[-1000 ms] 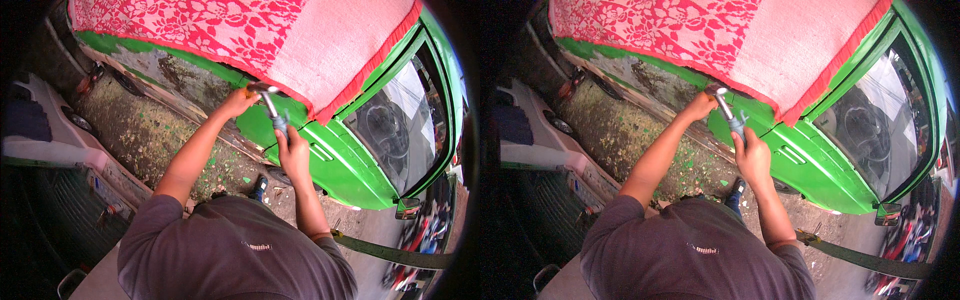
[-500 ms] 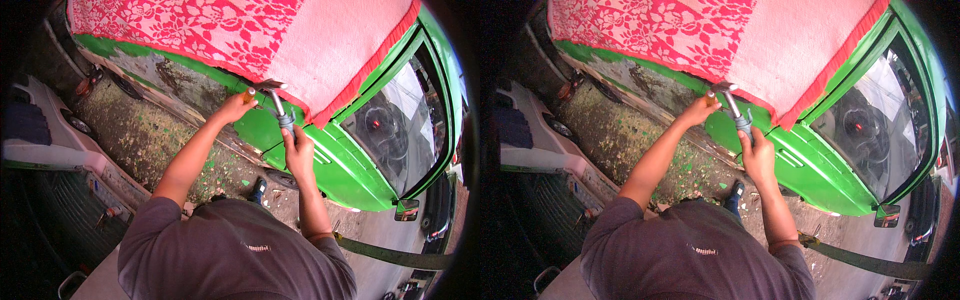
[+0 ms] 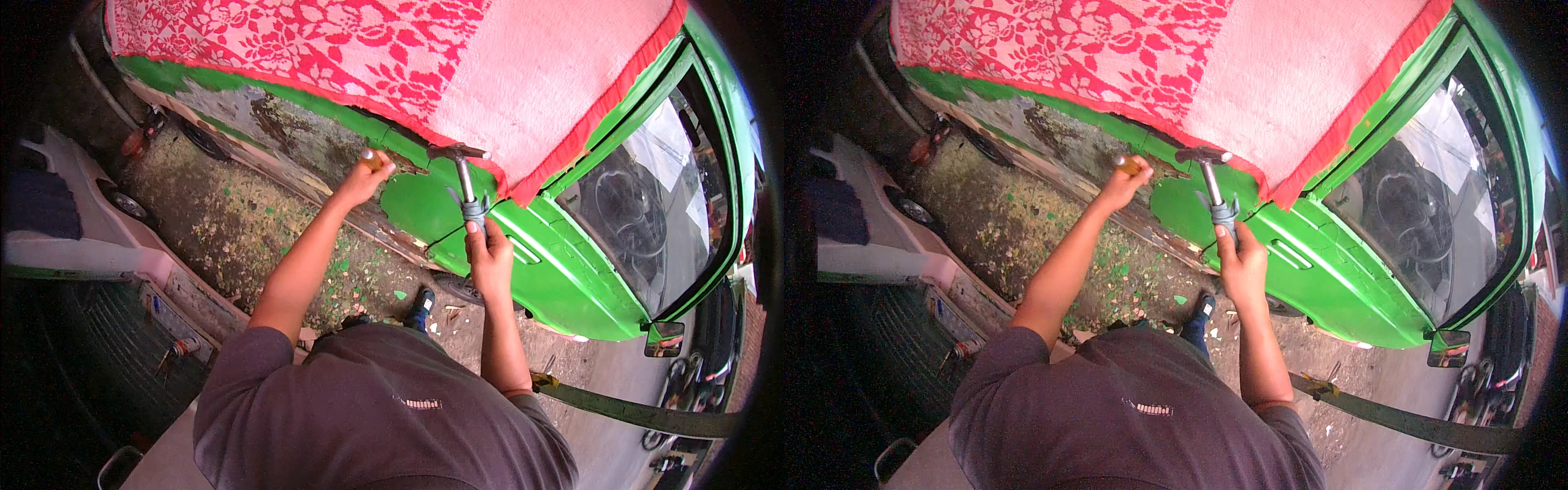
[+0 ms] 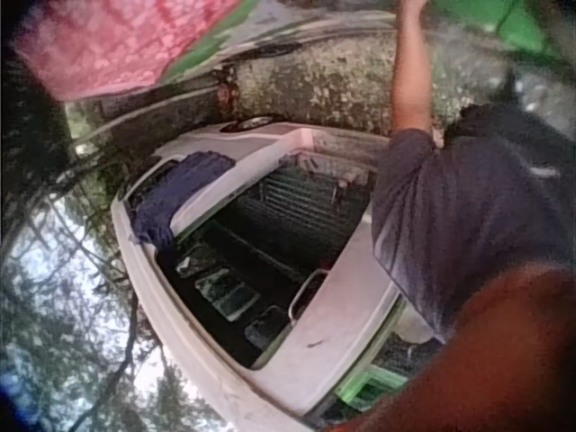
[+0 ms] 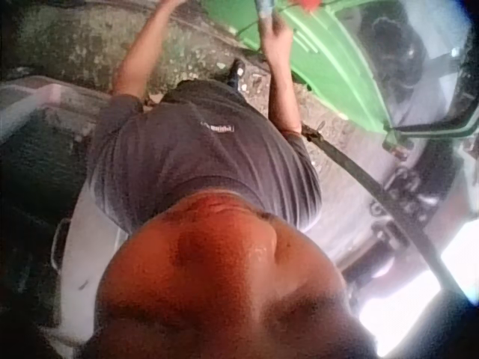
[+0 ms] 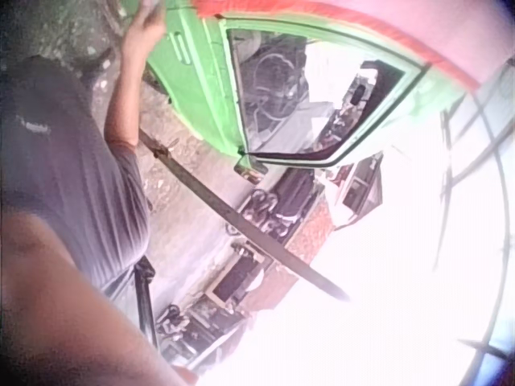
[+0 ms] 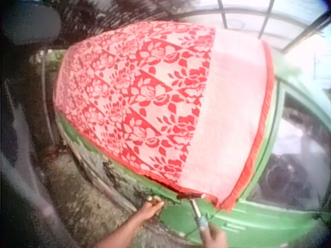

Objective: The person uses a hammer and a small orange-handled tool to repeatedly tap and adjust the green car's side panel near the door. The person works along the panel edge, occasionally repositioning the tools while a red patterned cloth covers the upper area.

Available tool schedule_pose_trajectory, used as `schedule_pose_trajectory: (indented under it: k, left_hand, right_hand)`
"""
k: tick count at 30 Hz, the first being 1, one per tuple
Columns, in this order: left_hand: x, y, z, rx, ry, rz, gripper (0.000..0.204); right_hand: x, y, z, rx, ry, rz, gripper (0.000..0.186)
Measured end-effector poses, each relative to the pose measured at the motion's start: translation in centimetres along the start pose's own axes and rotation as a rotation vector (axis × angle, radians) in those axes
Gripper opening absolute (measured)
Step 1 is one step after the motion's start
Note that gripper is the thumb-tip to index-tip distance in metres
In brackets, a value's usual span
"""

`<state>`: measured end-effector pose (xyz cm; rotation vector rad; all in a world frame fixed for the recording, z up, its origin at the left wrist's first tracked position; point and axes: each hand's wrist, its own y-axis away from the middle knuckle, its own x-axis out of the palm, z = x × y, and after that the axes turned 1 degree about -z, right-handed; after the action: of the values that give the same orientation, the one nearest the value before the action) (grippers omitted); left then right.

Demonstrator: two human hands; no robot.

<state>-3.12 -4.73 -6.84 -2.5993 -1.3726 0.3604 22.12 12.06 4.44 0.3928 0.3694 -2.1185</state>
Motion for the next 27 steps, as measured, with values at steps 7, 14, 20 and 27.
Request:
schedule_pose_trajectory:
  k: [7,14,20,27]
  left_hand:
    - [-0.2,0.4,-3.0,0.083,0.160,0.015,0.021]
    - [0.1,-0.1,-1.9,0.091,0.106,0.018,0.022]
    - [1.3,-0.2,-5.3,0.026,-0.129,0.074,0.024]
    - [1.2,-1.2,-6.6,-0.064,-0.245,0.256,0.026]
  right_hand:
    - [-0.7,1.0,-1.1,0.062,-0.030,0.009,0.031]
    - [-0.6,1.6,-1.0,0.071,-0.051,0.019,0.032]
    - [-0.1,1.7,-0.8,0.020,-0.015,0.009,0.029]
    - [0.3,2.0,3.7,-0.256,0.115,-0.060,0.028]
